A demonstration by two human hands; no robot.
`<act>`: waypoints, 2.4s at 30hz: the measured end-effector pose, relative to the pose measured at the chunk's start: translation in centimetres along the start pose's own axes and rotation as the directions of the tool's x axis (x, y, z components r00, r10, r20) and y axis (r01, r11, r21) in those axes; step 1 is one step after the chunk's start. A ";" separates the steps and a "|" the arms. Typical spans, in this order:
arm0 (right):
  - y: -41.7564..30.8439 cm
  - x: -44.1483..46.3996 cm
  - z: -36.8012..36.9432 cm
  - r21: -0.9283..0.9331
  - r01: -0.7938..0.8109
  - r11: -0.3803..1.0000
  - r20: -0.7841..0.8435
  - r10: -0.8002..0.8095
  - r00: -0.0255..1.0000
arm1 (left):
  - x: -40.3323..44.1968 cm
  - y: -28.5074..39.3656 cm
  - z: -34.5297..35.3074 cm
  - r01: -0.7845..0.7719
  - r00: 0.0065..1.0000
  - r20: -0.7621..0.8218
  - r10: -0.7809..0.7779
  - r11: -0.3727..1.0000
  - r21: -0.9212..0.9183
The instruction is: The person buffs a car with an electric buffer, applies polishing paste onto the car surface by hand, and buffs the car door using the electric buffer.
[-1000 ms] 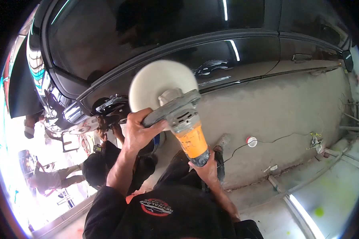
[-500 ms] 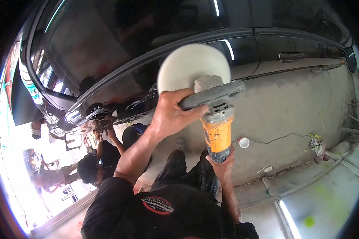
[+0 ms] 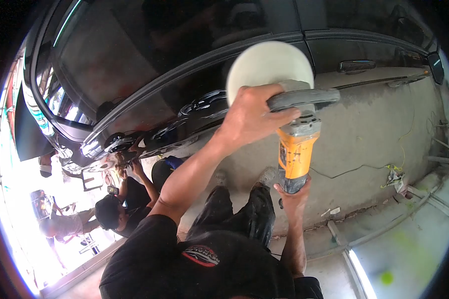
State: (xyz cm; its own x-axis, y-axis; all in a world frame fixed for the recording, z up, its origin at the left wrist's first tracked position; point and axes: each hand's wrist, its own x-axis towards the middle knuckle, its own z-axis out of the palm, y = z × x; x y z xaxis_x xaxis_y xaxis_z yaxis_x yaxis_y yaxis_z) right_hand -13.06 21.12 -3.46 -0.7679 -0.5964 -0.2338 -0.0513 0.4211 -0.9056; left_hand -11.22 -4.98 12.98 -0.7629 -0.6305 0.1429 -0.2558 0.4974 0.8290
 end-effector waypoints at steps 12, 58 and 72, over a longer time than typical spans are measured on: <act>-2.1 -9.5 10.6 -0.085 -0.011 0.996 0.315 0.037 0.948 | -18.3 -5.8 -14.7 0.339 0.925 -0.167 -0.342 0.940 -0.051; 3.0 -14.1 14.7 0.130 -0.132 0.983 0.317 0.085 0.945 | -18.4 -5.8 -10.4 0.259 0.966 -0.074 -0.249 0.903 0.344; 5.7 -3.6 8.3 0.174 -0.063 0.983 -0.056 0.074 0.996 | -3.2 -4.7 2.7 -0.138 0.988 0.104 0.117 0.965 0.222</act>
State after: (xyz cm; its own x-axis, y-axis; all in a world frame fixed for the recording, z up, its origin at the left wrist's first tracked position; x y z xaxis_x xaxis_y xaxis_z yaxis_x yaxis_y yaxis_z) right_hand -5.25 20.01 -10.74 -0.8042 -0.5245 -0.2796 0.1087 0.3328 -0.9367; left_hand -9.21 -3.69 7.14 -0.8452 -0.5025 0.1817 -0.2736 0.6991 0.6607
